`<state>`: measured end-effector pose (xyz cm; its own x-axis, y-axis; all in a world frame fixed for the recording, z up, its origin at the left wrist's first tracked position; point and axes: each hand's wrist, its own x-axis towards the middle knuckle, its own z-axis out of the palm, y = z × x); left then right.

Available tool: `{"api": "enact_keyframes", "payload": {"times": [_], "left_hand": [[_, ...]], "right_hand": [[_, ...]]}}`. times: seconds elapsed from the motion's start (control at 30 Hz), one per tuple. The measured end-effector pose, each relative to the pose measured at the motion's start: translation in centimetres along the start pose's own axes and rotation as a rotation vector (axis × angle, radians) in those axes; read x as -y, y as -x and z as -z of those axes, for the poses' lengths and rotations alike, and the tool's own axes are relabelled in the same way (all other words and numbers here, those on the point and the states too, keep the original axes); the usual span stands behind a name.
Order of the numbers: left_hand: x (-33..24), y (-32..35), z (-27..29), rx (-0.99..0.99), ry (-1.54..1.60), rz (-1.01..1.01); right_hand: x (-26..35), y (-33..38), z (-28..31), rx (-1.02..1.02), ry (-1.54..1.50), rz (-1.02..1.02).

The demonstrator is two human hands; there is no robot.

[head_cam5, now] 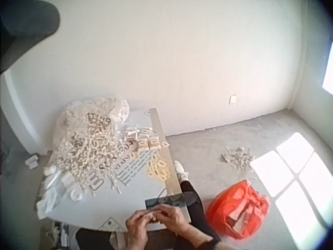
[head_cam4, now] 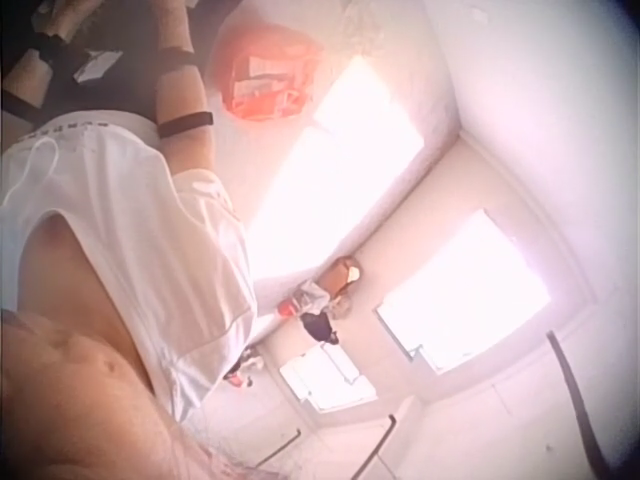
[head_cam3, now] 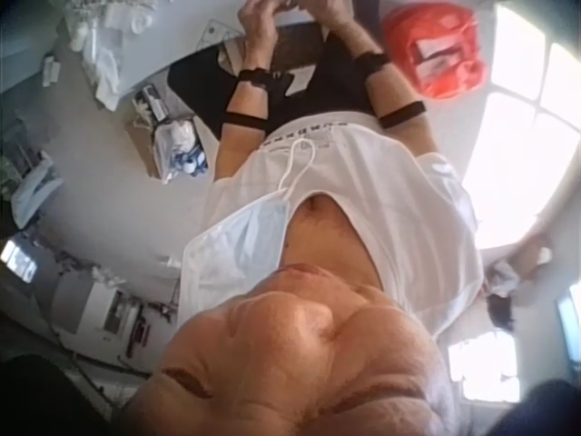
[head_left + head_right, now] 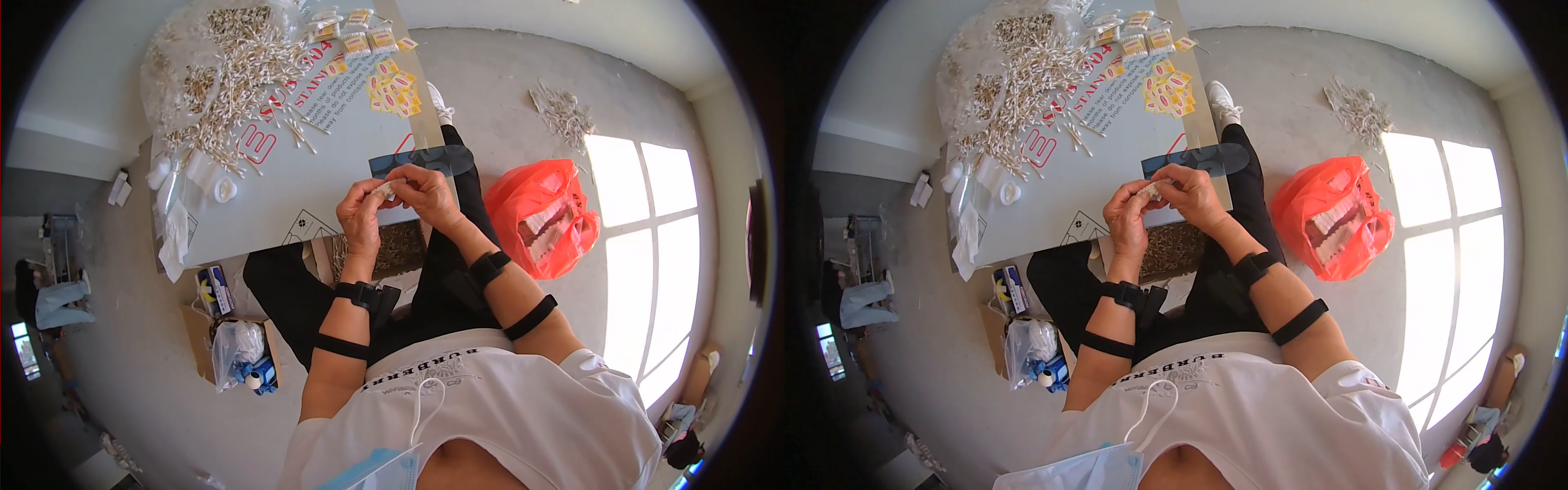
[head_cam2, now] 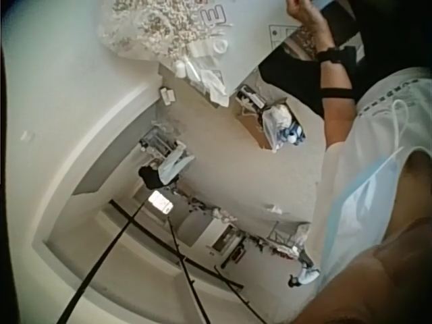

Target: Packaging small bundles of cotton swabs into plastic bags and sealing them.

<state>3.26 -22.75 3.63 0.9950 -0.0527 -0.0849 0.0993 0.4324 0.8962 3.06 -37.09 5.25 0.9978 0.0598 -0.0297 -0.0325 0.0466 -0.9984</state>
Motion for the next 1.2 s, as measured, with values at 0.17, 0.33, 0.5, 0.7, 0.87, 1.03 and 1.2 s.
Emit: {"api": "enact_keyframes", "payload": {"times": [0.17,0.33,0.5,0.7,0.87,1.03,1.2], "left_hand": [[-0.2,0.1,0.3,0.05,-0.155,-0.097],[0.3,-0.3,0.7,0.069,-0.33,-0.183],[0.0,-0.5,0.8,0.091,-0.503,-0.247],[-1.1,-0.4,0.6,0.133,-0.741,-0.397],[-1.1,-0.5,0.5,0.134,-0.788,-0.406],[-0.6,-0.6,1.0,0.124,-0.718,-0.377],[-0.5,-0.5,0.6,0.121,-0.674,-0.415]], "right_hand": [[0.2,0.1,0.5,0.072,-0.048,-0.038],[-0.3,0.0,0.8,0.099,0.153,0.158],[-0.1,-0.1,0.8,0.06,0.445,0.373],[0.2,0.0,0.8,0.043,0.489,0.447],[0.1,0.0,0.8,0.042,0.474,0.385],[0.0,0.0,0.7,0.032,0.433,0.34],[-0.3,0.3,1.1,0.042,0.293,0.242]]}}
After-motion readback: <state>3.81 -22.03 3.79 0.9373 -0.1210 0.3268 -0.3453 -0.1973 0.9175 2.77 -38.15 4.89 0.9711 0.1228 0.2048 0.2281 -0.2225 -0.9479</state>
